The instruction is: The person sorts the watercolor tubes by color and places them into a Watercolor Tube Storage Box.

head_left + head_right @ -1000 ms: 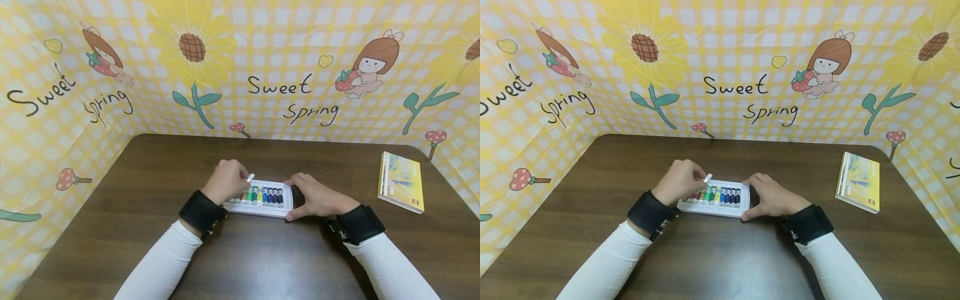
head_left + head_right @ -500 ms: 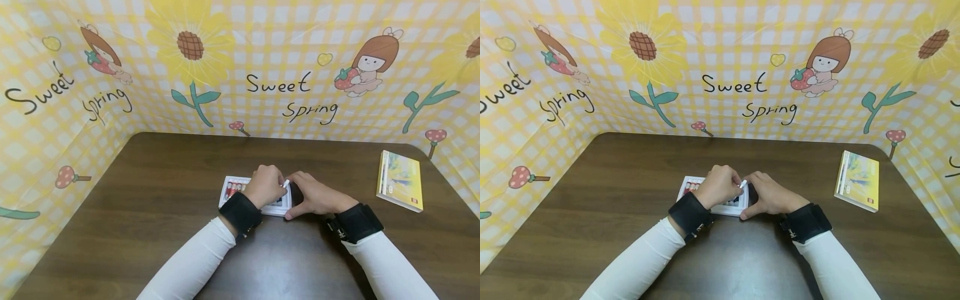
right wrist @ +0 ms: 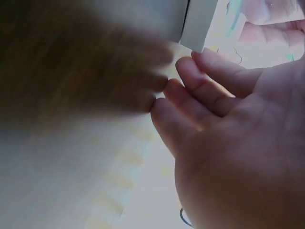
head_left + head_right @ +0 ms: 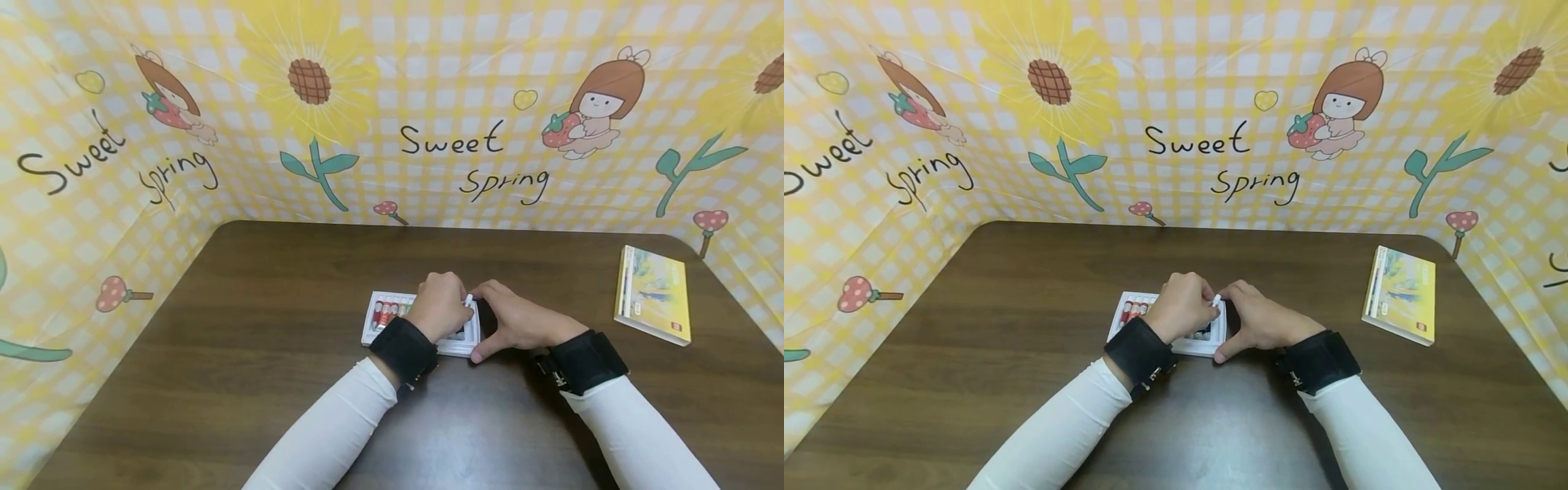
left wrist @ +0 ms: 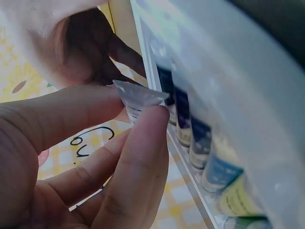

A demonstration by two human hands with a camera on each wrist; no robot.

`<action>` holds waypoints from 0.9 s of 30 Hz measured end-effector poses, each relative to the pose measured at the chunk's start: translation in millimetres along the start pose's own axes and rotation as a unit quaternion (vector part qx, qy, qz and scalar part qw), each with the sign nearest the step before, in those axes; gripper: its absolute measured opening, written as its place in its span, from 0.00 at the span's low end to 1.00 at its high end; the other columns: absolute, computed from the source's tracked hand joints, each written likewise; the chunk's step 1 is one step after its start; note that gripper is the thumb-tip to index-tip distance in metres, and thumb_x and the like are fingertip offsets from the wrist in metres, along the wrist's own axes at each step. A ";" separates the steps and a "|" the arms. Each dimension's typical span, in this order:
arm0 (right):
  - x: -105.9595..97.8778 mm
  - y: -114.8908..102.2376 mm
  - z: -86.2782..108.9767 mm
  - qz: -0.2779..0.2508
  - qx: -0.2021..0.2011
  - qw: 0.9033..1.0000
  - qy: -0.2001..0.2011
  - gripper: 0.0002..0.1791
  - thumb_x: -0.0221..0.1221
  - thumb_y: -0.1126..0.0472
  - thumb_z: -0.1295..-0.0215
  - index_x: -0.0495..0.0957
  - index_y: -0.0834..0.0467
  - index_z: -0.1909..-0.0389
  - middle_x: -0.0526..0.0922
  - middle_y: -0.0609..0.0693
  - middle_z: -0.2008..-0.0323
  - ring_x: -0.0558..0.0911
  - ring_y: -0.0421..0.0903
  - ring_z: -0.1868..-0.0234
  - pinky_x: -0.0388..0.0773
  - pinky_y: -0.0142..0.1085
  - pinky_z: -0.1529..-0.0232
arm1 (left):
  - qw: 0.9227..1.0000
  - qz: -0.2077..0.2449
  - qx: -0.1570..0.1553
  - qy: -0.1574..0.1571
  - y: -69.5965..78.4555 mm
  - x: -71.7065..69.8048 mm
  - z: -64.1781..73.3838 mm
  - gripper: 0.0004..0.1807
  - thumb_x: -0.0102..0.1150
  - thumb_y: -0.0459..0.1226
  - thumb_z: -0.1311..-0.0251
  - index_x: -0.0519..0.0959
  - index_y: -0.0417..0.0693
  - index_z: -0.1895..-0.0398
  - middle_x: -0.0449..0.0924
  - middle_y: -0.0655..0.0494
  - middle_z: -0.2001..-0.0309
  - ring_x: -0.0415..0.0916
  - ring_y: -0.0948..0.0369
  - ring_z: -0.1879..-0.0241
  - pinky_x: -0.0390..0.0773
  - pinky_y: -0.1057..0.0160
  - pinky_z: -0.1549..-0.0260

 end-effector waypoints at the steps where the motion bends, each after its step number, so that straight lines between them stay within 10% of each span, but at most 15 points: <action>1: -0.2 0.5 0.1 -0.003 0.001 1.000 -0.003 0.55 0.83 0.42 0.55 0.69 0.68 0.32 0.70 0.64 0.32 0.72 0.59 0.33 0.71 0.56 0.31 | 1.000 0.003 0.002 -0.001 0.4 0.3 0.1 0.22 0.69 0.33 0.39 0.73 0.49 0.89 0.58 0.63 0.88 0.57 0.65 0.86 0.56 0.68 0.85; 20: -5.6 4.4 4.9 0.009 0.018 1.000 -0.019 0.53 0.84 0.42 0.57 0.70 0.68 0.37 0.68 0.65 0.32 0.71 0.59 0.34 0.72 0.56 0.32 | 1.000 0.007 0.008 0.002 8.5 9.4 0.4 0.25 0.67 0.32 0.41 0.67 0.50 0.91 0.53 0.64 0.88 0.56 0.65 0.86 0.57 0.68 0.85; 27: -5.6 4.7 4.4 0.005 0.018 1.000 -0.024 0.52 0.83 0.42 0.55 0.70 0.67 0.37 0.68 0.65 0.31 0.71 0.60 0.34 0.72 0.57 0.32 | 0.999 -0.028 0.012 0.032 1.4 29.9 -9.1 0.04 0.66 0.34 0.44 0.85 0.48 0.75 0.82 0.56 0.75 0.75 0.60 0.77 0.73 0.60 0.79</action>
Point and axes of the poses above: each hand's wrist, its own z-axis away from the middle knuckle, its own x-axis out of the palm, y = z × x, the point moved 1 cm from there along -z, towards the middle knuckle
